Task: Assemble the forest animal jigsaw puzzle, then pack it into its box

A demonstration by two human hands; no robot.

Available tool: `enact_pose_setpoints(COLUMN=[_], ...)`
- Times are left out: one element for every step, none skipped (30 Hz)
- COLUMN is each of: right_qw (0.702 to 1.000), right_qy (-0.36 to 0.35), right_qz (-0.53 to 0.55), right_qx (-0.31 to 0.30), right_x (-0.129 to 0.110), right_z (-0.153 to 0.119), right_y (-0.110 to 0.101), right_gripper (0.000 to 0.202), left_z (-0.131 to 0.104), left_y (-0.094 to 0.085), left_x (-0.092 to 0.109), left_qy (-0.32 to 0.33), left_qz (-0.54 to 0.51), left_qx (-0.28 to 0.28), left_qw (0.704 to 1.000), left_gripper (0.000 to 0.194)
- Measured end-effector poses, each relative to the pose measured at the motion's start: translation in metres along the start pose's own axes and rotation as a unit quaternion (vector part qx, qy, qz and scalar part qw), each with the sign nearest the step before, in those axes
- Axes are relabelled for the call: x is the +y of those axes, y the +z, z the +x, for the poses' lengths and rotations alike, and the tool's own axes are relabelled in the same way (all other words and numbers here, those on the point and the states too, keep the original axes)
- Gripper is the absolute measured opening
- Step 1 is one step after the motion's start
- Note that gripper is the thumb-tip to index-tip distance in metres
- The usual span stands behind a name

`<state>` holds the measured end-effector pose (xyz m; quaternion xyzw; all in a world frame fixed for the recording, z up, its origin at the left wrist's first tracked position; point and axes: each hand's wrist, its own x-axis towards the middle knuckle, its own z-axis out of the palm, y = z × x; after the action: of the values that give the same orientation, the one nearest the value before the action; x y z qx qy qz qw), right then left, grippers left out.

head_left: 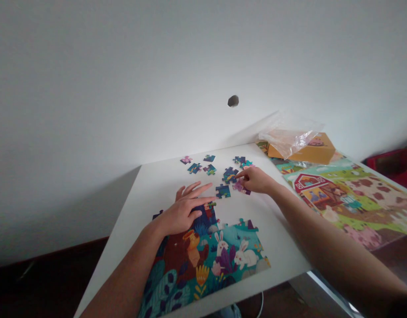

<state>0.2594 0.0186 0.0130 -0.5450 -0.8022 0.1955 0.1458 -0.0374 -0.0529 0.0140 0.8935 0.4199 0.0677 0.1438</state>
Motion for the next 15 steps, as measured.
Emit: enact_pose_setpoints(right_qw=[1.0, 1.0, 1.0, 0.999, 0.999, 0.999, 0.999, 0.999, 0.999, 0.999, 0.998, 0.998, 0.997, 0.996, 0.995], right_qy=[-0.006, -0.01, -0.014, -0.018, -0.02, -0.021, -0.019, -0.014, -0.006, 0.004, 0.014, 0.025, 0.036, 0.045, 0.053], right_qz=[-0.009, -0.016, -0.022, -0.027, -0.032, -0.036, -0.038, -0.04, -0.043, -0.048, -0.055, -0.063, -0.07, -0.076, -0.08], right_qx=[-0.003, -0.005, -0.008, -0.01, -0.01, -0.01, -0.01, -0.008, -0.006, -0.001, 0.005, 0.012, 0.019, 0.024, 0.027], right_x=[-0.002, -0.003, -0.005, -0.007, -0.009, -0.01, -0.012, -0.014, -0.015, -0.016, -0.016, -0.017, -0.017, -0.016, -0.016], right_z=[0.0, -0.001, -0.001, -0.002, -0.002, -0.003, -0.003, -0.004, -0.004, -0.004, -0.004, -0.004, -0.004, -0.004, -0.004], right_y=[0.001, 0.002, 0.003, 0.004, 0.005, 0.005, 0.006, 0.006, 0.006, 0.005, 0.005, 0.004, 0.004, 0.003, 0.002], right_gripper=[0.044, 0.044, 0.044, 0.043, 0.043, 0.042, 0.041, 0.041, 0.04, 0.039, 0.037, 0.034, 0.031, 0.029, 0.027], left_z=[0.001, 0.002, 0.002, 0.003, 0.003, 0.003, 0.003, 0.003, 0.003, 0.003, 0.004, 0.004, 0.004, 0.004, 0.005], left_y=[0.001, 0.002, 0.004, 0.005, 0.006, 0.006, 0.007, 0.007, 0.008, 0.008, 0.009, 0.009, 0.01, 0.011, 0.011], left_x=[0.004, 0.007, 0.01, 0.011, 0.012, 0.011, 0.01, 0.009, 0.007, 0.005, 0.003, 0.001, -0.002, -0.005, -0.007], left_qy=[0.014, 0.025, 0.03, 0.03, 0.027, 0.02, 0.013, 0.005, -0.002, -0.01, -0.017, -0.024, -0.031, -0.039, -0.045], left_qz=[0.001, 0.0, 0.0, 0.0, 0.002, 0.004, 0.007, 0.01, 0.014, 0.019, 0.023, 0.026, 0.029, 0.031, 0.031], left_qx=[-0.008, -0.014, -0.019, -0.023, -0.026, -0.027, -0.027, -0.025, -0.021, -0.014, -0.005, 0.007, 0.02, 0.034, 0.047], left_qw=[1.0, 1.0, 0.999, 0.999, 0.999, 0.999, 1.0, 1.0, 1.0, 1.0, 1.0, 0.999, 0.999, 0.998, 0.997], left_gripper=[0.061, 0.065, 0.068, 0.069, 0.068, 0.065, 0.061, 0.058, 0.054, 0.052, 0.05, 0.048, 0.046, 0.045, 0.044])
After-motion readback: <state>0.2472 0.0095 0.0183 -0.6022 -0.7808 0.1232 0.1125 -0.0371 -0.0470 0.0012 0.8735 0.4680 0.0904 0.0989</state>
